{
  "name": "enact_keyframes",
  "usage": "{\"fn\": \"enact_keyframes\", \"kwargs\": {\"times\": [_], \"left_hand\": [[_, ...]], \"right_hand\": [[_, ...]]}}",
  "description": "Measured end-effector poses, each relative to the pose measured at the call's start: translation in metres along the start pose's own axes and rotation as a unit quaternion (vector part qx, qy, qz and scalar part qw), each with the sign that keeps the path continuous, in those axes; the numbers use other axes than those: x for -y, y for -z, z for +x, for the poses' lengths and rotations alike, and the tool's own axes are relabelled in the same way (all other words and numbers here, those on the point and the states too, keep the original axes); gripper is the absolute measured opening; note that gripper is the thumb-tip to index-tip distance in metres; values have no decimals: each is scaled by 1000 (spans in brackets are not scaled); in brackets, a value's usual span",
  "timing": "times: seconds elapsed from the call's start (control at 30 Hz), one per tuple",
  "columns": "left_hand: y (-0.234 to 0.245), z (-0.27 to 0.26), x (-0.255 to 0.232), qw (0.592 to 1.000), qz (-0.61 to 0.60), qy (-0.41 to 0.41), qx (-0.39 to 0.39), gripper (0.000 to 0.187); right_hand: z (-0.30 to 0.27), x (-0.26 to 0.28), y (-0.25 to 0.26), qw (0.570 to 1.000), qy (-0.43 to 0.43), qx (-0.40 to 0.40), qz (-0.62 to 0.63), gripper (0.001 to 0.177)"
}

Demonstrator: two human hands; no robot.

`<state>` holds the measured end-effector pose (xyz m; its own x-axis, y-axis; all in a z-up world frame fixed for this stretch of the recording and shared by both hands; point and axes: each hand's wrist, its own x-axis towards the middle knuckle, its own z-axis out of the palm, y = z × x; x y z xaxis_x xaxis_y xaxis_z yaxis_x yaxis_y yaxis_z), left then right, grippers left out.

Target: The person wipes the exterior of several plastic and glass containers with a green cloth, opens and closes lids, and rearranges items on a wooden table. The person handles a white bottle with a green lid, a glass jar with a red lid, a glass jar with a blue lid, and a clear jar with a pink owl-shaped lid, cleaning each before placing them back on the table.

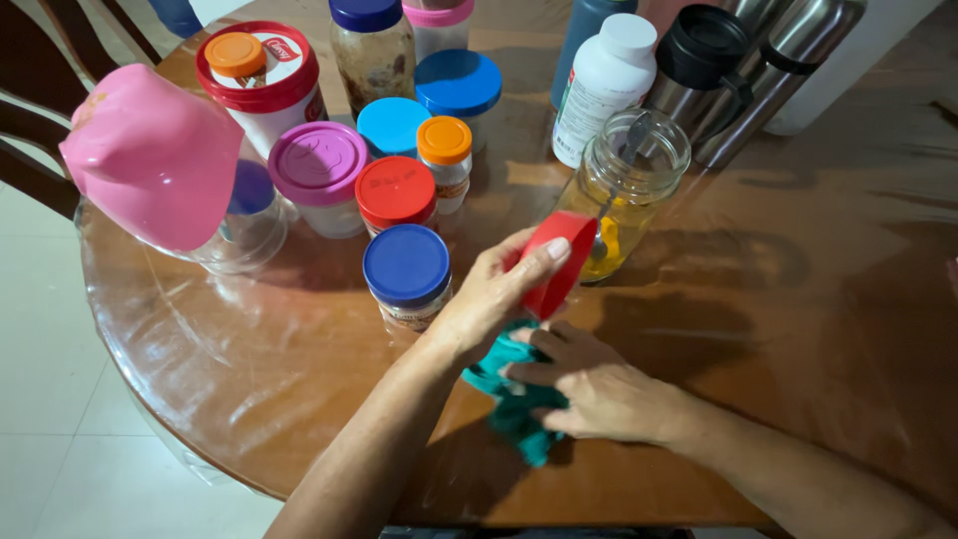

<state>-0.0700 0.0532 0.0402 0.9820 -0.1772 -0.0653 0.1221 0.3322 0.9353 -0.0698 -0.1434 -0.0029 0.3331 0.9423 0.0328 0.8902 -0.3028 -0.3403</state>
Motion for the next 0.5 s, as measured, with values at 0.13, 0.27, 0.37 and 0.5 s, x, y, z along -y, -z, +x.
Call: {"fn": "enact_keyframes", "kwargs": {"times": [0.13,0.27,0.37,0.5], "left_hand": [[-2,0,-4,998,-54,20,14,78],[2,-1,-2,990,-84,109,-42,77],[-6,7,9,991,-87,89,-42,75],[-31,18,26,997,-77,20,22,79]], "right_hand": [[-18,-22,18,995,-21,-46,82,61],[-40,-44,76,956,-291,-36,31,36],[-64,-30,108,929,-116,-347,51,42],[-54,-7,98,926,-54,-371,-34,54]]}}
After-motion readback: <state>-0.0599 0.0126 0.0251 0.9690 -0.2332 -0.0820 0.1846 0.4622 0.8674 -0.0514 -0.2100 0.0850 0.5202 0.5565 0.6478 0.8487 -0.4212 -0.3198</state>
